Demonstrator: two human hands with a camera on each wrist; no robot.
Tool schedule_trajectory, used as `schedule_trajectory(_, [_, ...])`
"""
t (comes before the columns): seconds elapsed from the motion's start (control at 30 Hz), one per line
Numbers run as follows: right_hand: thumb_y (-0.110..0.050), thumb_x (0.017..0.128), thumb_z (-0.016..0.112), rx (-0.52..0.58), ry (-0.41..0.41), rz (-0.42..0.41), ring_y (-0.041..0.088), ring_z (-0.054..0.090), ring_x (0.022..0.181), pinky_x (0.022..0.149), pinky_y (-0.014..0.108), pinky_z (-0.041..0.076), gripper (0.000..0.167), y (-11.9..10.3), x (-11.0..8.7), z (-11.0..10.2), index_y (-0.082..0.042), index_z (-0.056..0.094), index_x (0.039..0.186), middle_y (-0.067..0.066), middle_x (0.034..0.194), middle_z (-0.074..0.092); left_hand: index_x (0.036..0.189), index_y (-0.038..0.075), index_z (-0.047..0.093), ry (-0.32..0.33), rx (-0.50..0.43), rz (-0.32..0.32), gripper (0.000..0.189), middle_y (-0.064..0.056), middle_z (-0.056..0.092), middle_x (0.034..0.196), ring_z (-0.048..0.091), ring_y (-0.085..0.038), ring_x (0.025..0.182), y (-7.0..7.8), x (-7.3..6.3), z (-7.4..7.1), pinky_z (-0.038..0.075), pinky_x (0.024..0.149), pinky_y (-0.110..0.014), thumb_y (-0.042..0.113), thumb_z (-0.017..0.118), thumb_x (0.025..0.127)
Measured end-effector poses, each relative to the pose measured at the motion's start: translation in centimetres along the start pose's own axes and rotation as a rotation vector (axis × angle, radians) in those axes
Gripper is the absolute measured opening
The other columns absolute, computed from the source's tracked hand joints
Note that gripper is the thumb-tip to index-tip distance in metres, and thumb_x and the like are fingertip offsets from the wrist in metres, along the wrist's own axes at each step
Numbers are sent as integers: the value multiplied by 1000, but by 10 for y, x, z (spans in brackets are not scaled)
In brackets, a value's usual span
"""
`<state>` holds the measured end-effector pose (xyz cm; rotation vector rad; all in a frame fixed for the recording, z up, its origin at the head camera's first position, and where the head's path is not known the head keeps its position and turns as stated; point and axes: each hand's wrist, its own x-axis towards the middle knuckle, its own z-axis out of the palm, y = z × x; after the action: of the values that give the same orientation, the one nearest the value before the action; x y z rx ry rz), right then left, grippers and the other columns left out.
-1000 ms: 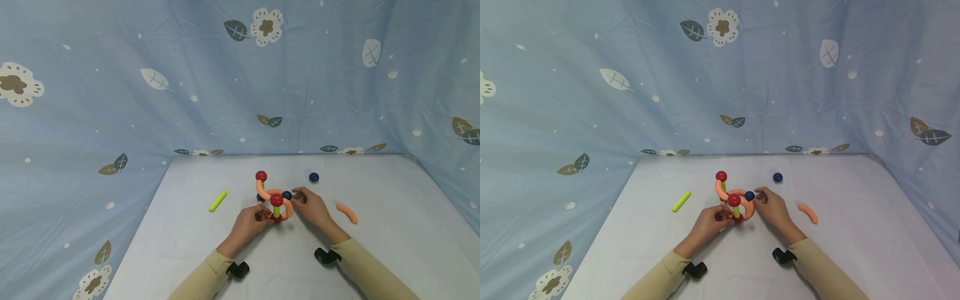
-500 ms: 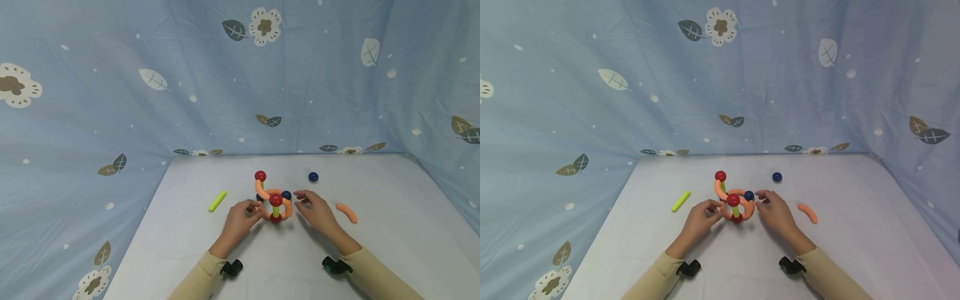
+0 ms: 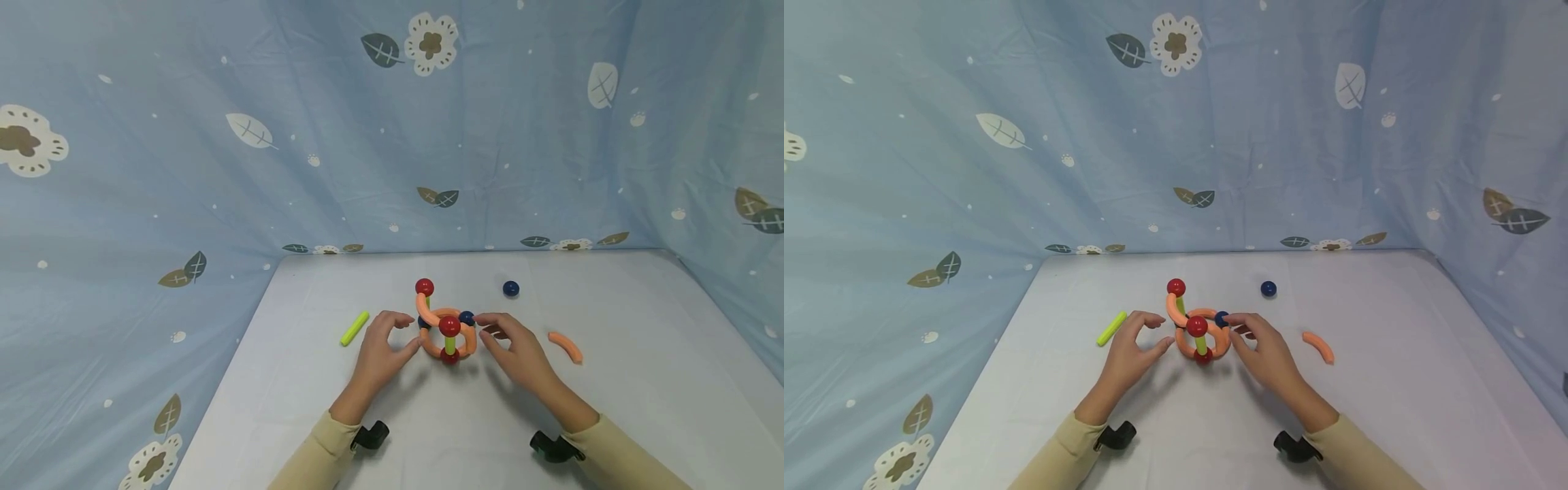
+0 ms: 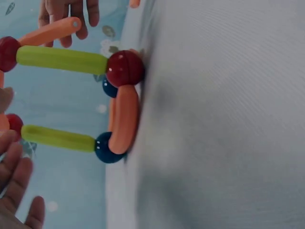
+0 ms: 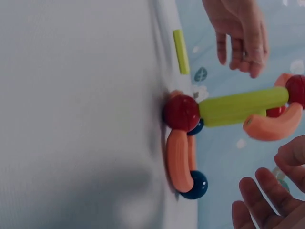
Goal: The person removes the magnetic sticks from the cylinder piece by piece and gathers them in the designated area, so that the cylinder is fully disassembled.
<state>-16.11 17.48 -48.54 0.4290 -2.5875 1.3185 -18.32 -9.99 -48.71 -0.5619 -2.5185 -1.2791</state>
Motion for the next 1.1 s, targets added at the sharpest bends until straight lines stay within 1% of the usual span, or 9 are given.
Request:
schedule_trajectory(0.1, [-11,101,64,24,6,-19,21,66,105,90,49,57,27,-5,-2,0,-10,65,128,4,125,66,119,20,65,38,-18,61,37,6,61,118,56,-13,111,5,0,-2,49,98,-49,25,83,87])
schedule_trajectory(0.23, [-10,100,65,48,18,-48,20,66,105,89,49,57,28,-10,-3,2,-11,66,128,2,124,67,128,18,62,69,-6,152,44,4,57,126,51,-15,121,13,1,-5,46,105,-44,27,80,89])
schedule_trajectory(0.3, [-10,99,68,59,20,-61,20,66,105,89,49,58,29,-12,-3,3,-12,66,128,2,124,67,131,17,61,75,4,192,47,3,55,131,48,-17,126,18,3,-5,45,106,-44,26,80,89])
schedule_trajectory(0.47, [-12,95,73,61,24,-90,18,66,108,88,46,58,33,-15,-2,7,-15,66,128,-1,125,67,135,15,61,59,46,298,52,-2,54,141,45,-19,134,26,7,-3,41,110,-46,20,82,87])
schedule_trajectory(0.57, [-12,94,74,59,28,-112,17,65,109,88,43,58,35,-16,-1,8,-16,66,128,-3,125,68,135,14,62,40,68,353,55,-4,55,142,44,-21,138,29,10,0,38,114,-47,19,83,85])
schedule_trajectory(0.7, [-11,94,74,58,33,-143,17,65,109,87,43,59,36,-18,0,11,-16,66,129,-3,124,68,135,15,63,19,82,407,55,-2,58,139,45,-25,139,32,14,5,34,117,-47,21,84,85])
schedule_trajectory(0.8, [-11,94,74,64,32,-154,18,65,110,86,42,59,37,-20,1,12,-17,66,130,-2,125,67,133,15,65,14,83,452,52,0,63,134,48,-25,137,35,18,9,33,118,-47,21,84,85])
schedule_trajectory(0.93, [-10,95,73,72,33,-164,18,66,109,84,41,60,37,-21,2,13,-15,65,130,-1,125,67,132,18,67,3,92,485,47,4,67,129,50,-21,136,39,21,10,33,118,-46,19,83,87])
schedule_trajectory(1.1, [-6,94,73,73,48,-173,16,67,105,80,33,60,37,-21,2,14,-14,65,129,-1,120,69,131,20,69,-21,98,450,44,7,68,129,50,-19,136,42,21,10,32,119,-44,18,82,88])
